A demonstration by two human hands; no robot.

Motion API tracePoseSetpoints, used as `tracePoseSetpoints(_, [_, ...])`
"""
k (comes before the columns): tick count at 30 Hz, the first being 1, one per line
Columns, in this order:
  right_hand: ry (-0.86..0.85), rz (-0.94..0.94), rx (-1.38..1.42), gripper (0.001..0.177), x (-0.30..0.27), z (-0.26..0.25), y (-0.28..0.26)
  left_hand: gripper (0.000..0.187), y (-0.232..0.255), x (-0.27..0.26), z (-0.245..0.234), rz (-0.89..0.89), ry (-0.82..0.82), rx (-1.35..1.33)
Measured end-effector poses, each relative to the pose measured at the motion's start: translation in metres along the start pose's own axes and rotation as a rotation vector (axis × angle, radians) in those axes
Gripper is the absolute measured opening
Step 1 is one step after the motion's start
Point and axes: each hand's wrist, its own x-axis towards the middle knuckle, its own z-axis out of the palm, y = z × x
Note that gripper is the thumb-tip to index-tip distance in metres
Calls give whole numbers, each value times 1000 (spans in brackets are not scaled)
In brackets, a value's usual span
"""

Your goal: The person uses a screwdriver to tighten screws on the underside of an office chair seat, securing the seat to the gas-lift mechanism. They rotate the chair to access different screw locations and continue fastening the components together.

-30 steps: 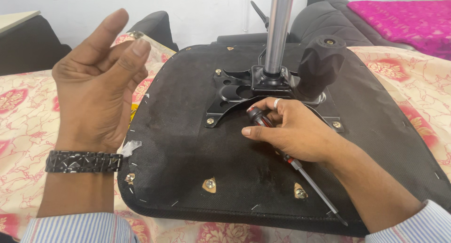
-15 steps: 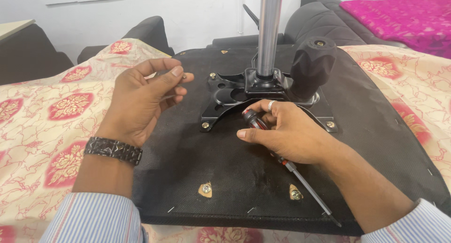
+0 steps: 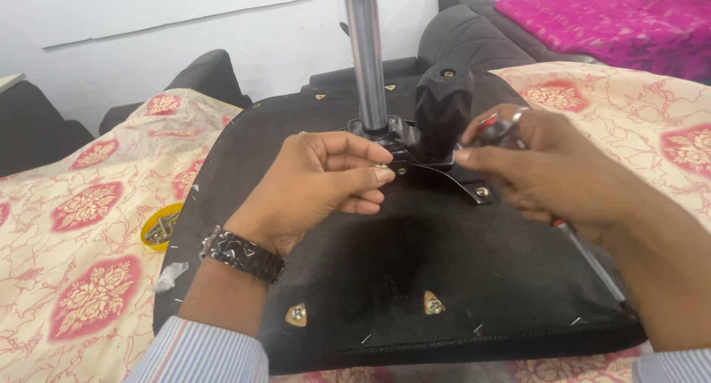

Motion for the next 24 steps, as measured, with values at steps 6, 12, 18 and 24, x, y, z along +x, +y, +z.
tracePoseSetpoints(6, [117, 105, 15, 35, -2, -28, 5, 45, 9, 11, 42, 52, -43, 15])
tracePoseSetpoints(12, [-27, 32, 12, 33, -2, -22, 20, 52, 10, 18, 79, 128, -53, 59])
tracePoseSetpoints(18, [-103, -38, 22, 29, 0, -26, 21, 41, 4, 8, 84, 98, 5, 4])
tracePoseSetpoints(24, [-84, 69, -163, 42, 5, -23, 14, 38, -5, 1, 76, 75, 5, -127])
